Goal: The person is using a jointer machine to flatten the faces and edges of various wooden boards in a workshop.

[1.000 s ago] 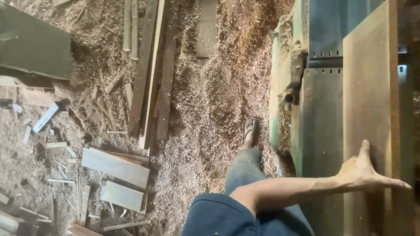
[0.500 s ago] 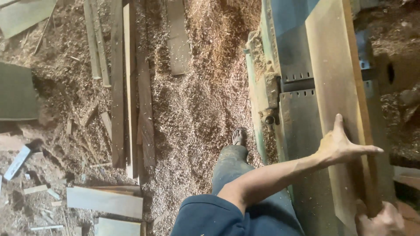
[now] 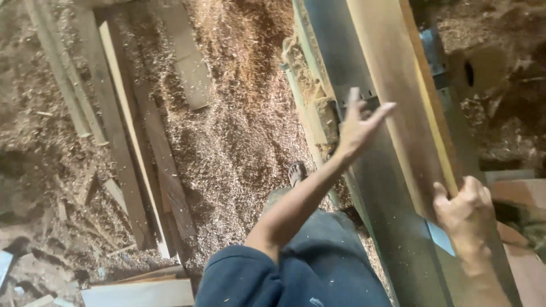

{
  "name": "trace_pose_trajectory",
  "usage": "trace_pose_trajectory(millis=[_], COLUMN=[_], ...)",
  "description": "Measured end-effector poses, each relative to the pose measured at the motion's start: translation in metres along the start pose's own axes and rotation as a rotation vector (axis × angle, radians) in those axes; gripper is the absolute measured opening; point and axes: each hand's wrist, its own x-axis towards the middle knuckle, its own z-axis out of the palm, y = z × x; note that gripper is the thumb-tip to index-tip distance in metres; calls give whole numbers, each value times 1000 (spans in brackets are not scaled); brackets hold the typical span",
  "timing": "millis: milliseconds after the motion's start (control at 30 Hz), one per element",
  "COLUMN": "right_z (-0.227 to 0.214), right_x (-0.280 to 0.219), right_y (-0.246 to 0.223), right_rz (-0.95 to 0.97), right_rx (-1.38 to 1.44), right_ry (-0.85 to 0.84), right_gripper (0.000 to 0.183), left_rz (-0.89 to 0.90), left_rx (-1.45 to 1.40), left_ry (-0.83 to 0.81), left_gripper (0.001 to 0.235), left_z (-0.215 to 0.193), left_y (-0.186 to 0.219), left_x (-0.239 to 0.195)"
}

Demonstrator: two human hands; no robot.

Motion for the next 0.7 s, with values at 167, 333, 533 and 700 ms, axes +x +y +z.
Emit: trace_pose_trajectory(millis=[167, 333, 533, 700], right_z=[-16, -36, -29, -21], right_x=[37, 77, 139, 195], right_y=[-42, -80, -107, -125], right_rz=[-55, -29, -81, -163], right_rx=[132, 90, 154, 158], right_ry=[86, 42, 56, 122], right_gripper=[47, 47, 44, 42], left_rz=[-46, -496, -765, -657], left_rx=[107, 362, 401, 386], left_ry=[592, 712, 698, 573], left_gripper=[97, 104, 99, 97], left_z=[-121, -220, -245, -232], left_y=[-129, -284, -390, -367], left_x=[-1, -69, -107, -99])
